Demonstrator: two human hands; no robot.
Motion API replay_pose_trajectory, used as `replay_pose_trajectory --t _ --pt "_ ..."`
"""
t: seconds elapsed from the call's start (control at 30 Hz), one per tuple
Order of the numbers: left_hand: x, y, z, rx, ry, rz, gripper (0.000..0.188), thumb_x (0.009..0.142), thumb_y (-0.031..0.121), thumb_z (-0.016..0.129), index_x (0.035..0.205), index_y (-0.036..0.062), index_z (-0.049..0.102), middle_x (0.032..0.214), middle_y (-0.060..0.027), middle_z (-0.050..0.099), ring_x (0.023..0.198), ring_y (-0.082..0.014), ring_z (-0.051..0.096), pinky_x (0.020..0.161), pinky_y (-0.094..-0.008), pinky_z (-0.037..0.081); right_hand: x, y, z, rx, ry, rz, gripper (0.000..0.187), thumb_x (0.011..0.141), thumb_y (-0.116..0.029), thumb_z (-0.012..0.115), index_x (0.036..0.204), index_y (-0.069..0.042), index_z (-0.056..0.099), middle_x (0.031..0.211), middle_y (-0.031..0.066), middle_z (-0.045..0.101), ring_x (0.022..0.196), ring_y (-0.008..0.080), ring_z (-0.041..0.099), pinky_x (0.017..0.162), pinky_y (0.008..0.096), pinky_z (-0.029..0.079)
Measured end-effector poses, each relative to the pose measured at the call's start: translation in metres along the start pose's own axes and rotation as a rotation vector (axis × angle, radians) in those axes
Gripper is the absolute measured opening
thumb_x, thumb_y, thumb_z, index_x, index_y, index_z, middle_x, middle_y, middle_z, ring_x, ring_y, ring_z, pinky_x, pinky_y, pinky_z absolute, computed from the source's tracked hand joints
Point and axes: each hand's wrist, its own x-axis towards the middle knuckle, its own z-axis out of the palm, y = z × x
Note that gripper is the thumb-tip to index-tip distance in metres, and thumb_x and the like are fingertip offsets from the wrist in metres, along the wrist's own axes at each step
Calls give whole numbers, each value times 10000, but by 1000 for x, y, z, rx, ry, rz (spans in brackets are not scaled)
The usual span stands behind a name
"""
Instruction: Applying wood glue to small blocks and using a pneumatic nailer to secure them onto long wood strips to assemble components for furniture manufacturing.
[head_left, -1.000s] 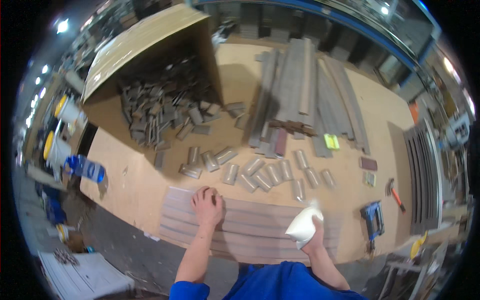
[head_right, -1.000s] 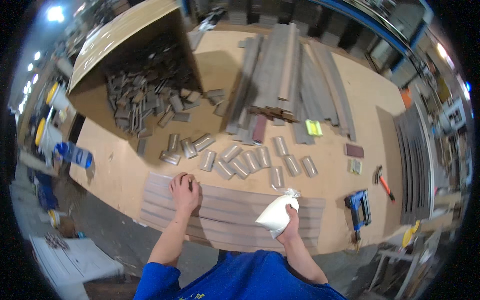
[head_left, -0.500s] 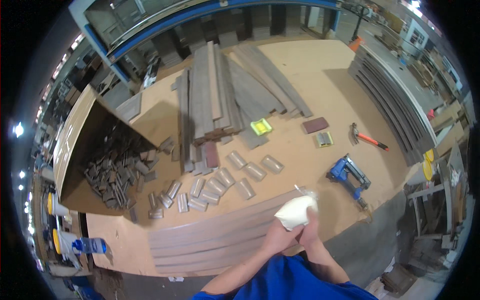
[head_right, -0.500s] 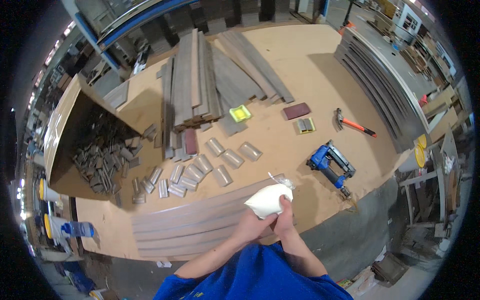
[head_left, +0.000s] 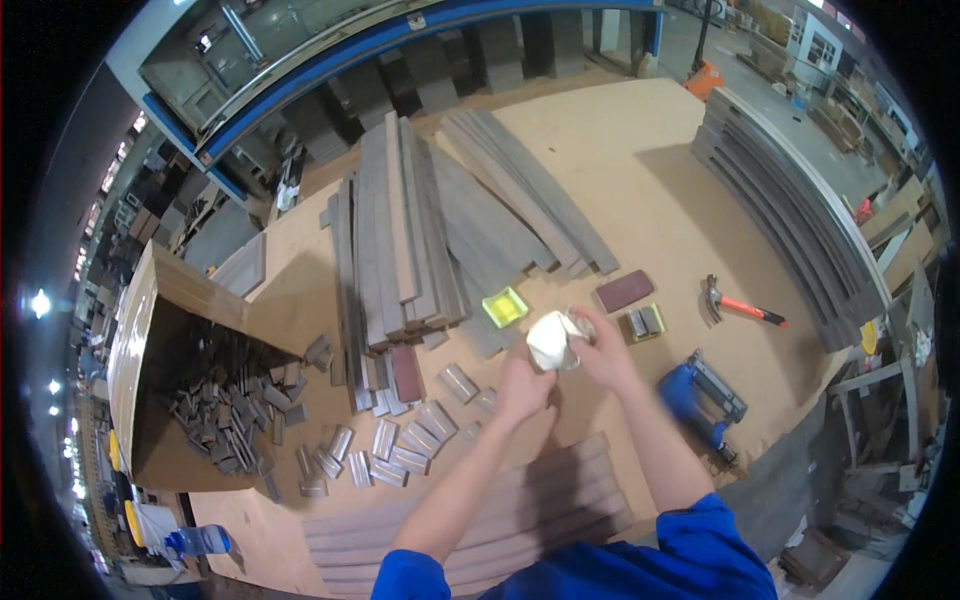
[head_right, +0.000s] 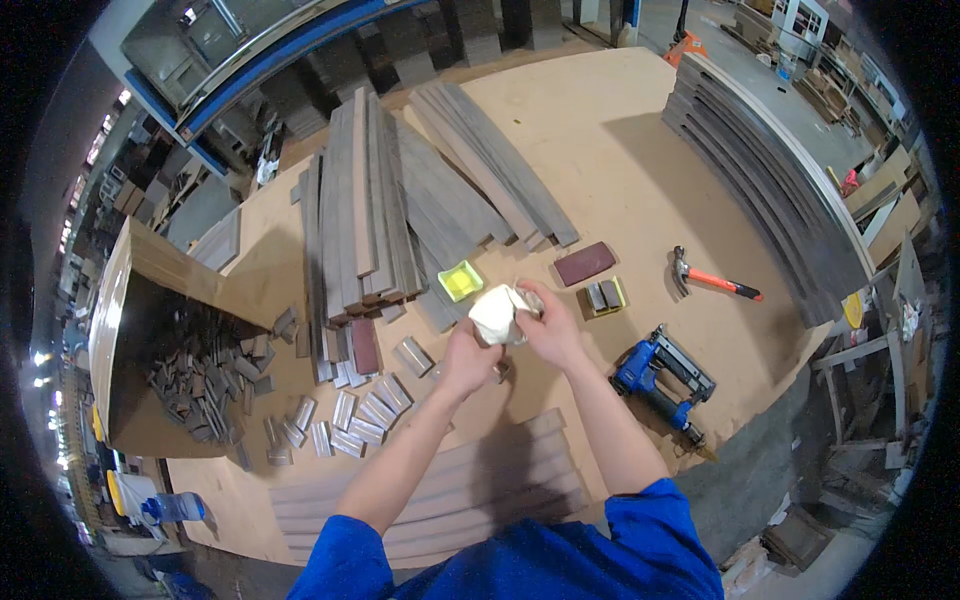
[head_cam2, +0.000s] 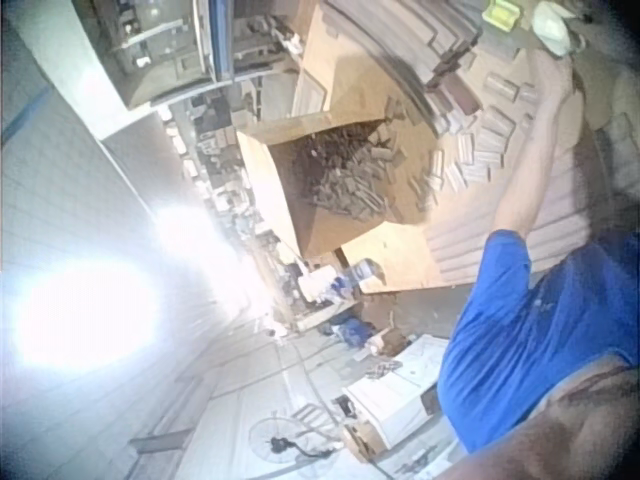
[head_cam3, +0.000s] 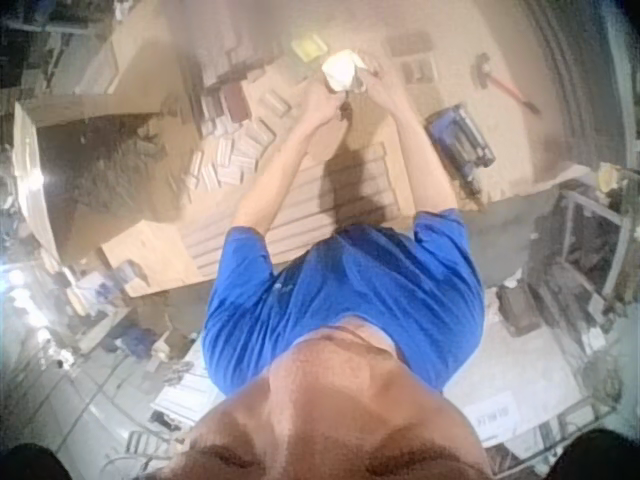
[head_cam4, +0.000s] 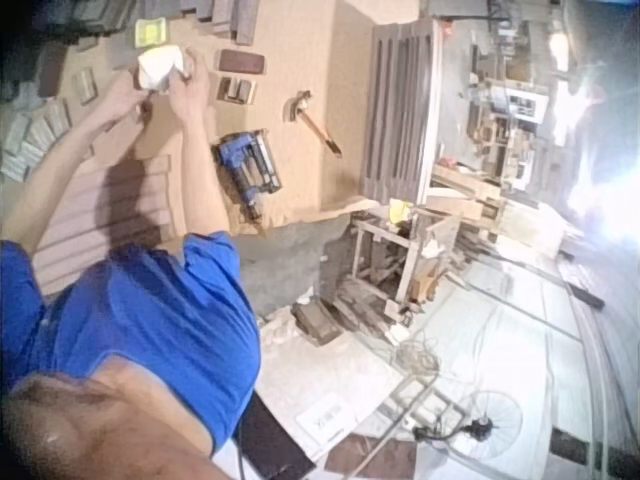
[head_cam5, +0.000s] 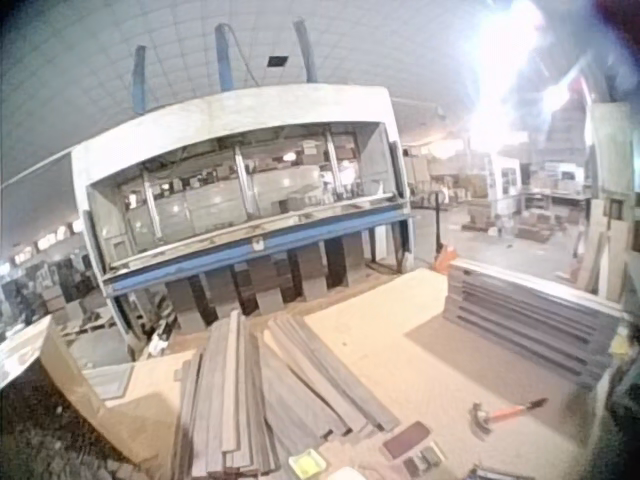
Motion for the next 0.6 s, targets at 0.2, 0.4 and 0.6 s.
replay_pose_trajectory --t 0.2,0.4,0.6 --pt "54 -73 -31 371 57 130 506 860 84 717 1346 -5 611 1212 -208 662 1035 -320 704 900 -412 568 54 -2 9 -688 -109 -72 557 900 -204 725 1445 -168 615 1553 183 500 1377 427 519 1119 489 475" --pt "72 -54 -67 405 191 146 413 926 95 695 1338 98 655 1247 -179 611 1000 -304 683 871 -399 571 43 -19 10 -681 -76 -144 759 796 -305 835 1501 -211 567 1614 184 420 1483 455 387 1197 519 401" --pt "95 -65 -62 605 145 284 248 934 184 726 1178 134 731 1133 -116 682 1088 -333 658 942 -438 539 42 14 24 -767 27 -322 608 681 -288 922 1219 -172 662 1330 91 599 1259 388 546 1046 504 496"
